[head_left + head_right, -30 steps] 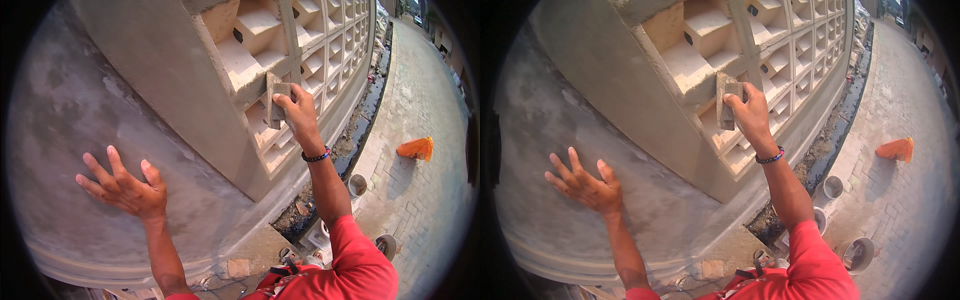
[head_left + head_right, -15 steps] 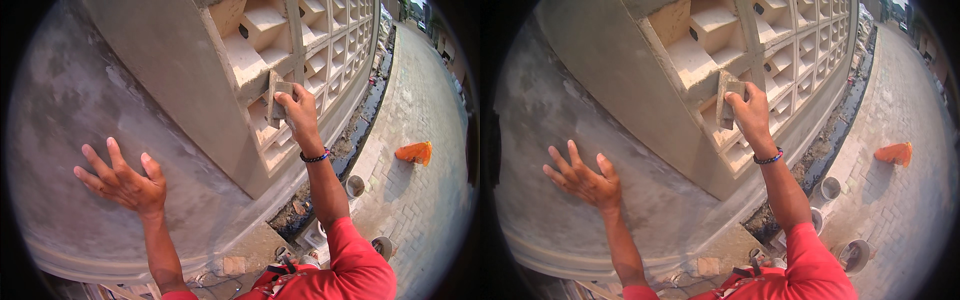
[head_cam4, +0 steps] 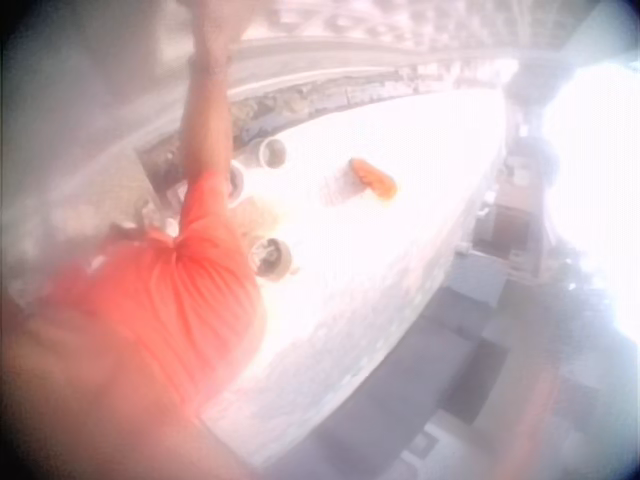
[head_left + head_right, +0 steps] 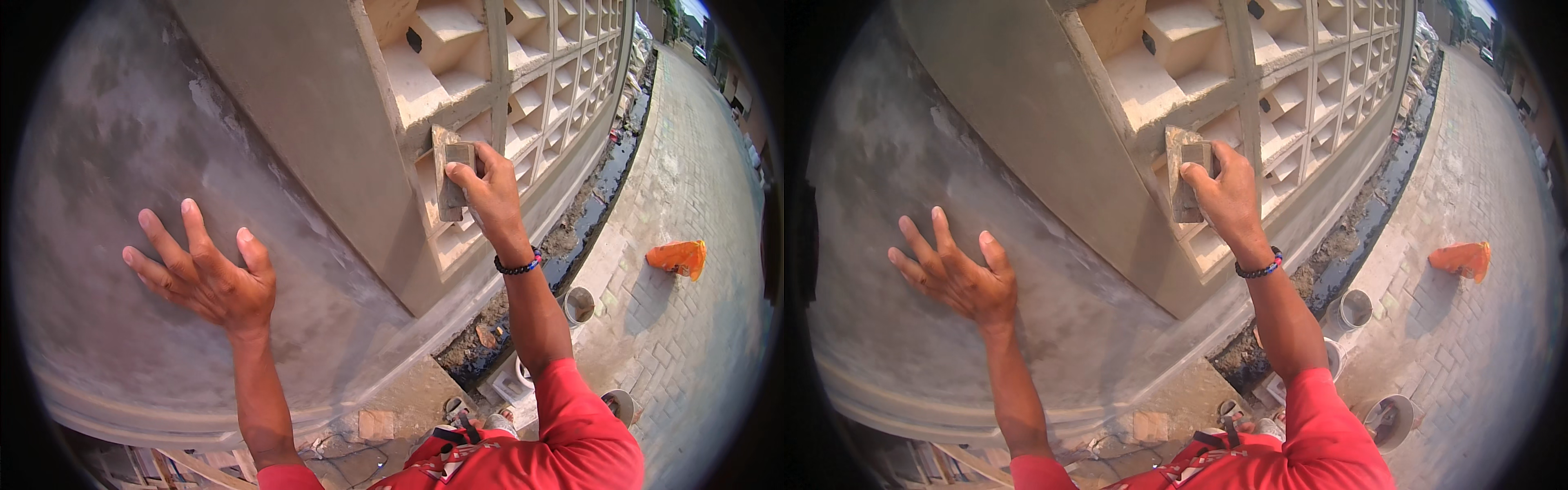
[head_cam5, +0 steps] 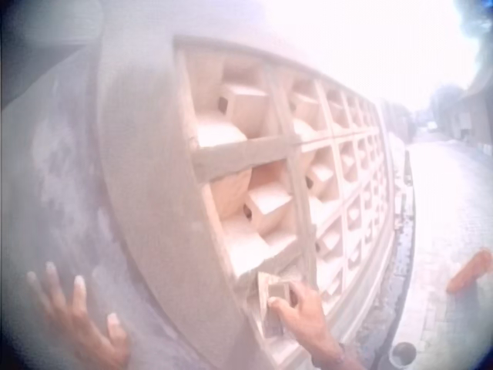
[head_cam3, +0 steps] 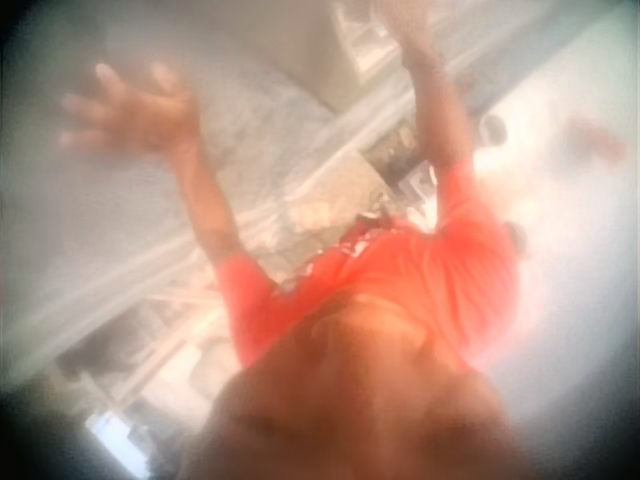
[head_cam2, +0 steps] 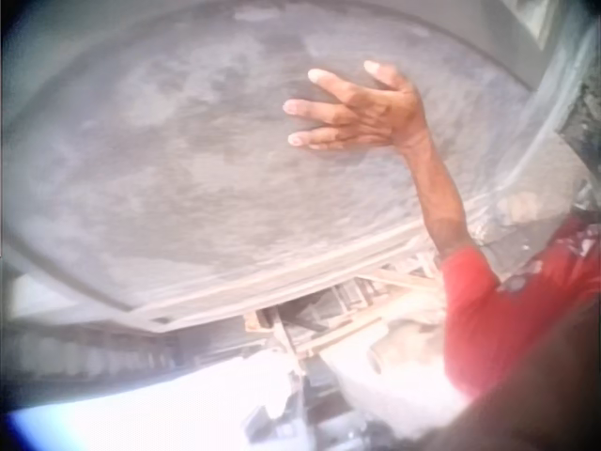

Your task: The person applies plaster to a decorative lattice wall using a trowel. They repeatedly scoop plaster from a bucket and smooth it into the wall's recessed sections, working methodically across the surface.

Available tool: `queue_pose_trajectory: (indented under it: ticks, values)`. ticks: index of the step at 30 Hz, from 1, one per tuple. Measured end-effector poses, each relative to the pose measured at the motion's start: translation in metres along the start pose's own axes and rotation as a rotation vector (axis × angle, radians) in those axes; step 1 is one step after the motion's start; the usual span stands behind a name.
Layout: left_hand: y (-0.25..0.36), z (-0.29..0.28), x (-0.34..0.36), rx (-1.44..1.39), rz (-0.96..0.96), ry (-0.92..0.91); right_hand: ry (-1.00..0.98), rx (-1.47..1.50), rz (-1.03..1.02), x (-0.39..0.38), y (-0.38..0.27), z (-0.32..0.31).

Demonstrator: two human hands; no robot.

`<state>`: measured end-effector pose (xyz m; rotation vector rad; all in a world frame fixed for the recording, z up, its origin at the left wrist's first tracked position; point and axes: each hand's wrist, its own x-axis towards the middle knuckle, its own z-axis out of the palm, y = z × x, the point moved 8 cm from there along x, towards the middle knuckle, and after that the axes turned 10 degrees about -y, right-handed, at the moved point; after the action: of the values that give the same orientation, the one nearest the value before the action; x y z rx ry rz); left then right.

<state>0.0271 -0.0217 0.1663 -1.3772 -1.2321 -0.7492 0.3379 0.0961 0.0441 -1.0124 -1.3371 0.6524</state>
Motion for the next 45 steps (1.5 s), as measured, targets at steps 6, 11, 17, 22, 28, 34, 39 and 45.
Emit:
queue_pose_trajectory:
  ticks: [6,11,17,22,28,34,39,45]
  values:
    - [-0.002,-0.001,-0.001,0.006,-0.002,-0.015,0.054,-0.138,-0.230,-0.011,-0.004,-0.027]
    - [-0.001,0.001,-0.001,-0.004,0.006,-0.008,0.054,-0.302,-0.287,0.004,-0.014,-0.022]
    - [-0.001,0.001,-0.001,-0.006,-0.001,-0.005,-0.121,-0.254,-0.304,-0.008,-0.014,0.004]
    - [-0.001,0.000,0.000,0.017,-0.007,-0.032,0.062,-0.077,-0.164,0.007,0.000,-0.037]
    - [0.002,-0.001,0.002,-0.020,0.004,0.005,0.146,-0.163,-0.101,0.016,-0.004,-0.025]
    - [-0.002,0.000,-0.003,-0.001,-0.013,-0.024,-0.039,0.003,-0.101,-0.004,-0.008,-0.014]
    - [-0.001,-0.001,0.000,-0.016,-0.022,-0.017,0.024,-0.021,-0.079,0.020,-0.005,-0.026]
    - [-0.001,0.000,-0.002,0.011,-0.028,-0.008,-0.025,-0.430,-0.292,-0.019,-0.029,-0.015]
